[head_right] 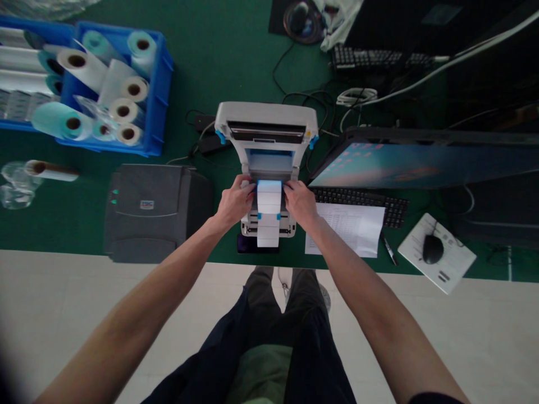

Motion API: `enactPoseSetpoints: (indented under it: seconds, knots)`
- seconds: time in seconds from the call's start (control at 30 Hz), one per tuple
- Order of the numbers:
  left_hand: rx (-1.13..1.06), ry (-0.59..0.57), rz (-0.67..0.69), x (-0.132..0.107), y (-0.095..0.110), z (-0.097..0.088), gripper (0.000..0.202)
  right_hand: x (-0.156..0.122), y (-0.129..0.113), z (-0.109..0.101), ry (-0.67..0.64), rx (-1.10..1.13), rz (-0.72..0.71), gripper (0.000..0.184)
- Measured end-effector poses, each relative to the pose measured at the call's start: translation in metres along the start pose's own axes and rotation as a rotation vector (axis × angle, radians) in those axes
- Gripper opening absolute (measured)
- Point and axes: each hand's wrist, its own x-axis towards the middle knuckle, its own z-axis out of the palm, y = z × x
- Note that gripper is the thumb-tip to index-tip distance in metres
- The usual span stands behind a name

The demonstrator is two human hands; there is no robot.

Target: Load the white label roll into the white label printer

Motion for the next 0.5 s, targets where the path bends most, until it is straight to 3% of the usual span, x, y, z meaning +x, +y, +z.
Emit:
enactPoseSetpoints:
  seconds: [0.33, 0.43, 0.5]
  knots:
    - [-0.13, 0.015, -0.024, -0.001, 0.0, 0.003, 0.04, 0.006, -0.002, -0.002, 0.033, 0.096, 0.005, 0.036]
    - [-0.226, 0.067, -0.057, -0.009, -0.006, -0.003, 0.035, -0.009, -0.013, -0.017, 0.119, 0.147, 0.022, 0.033]
    - [-0.287, 0.125, -0.101, -0.011, -0.012, -0.016, 0.035, -0.026, -0.023, -0.039, 0.232, 0.177, 0.054, 0.034]
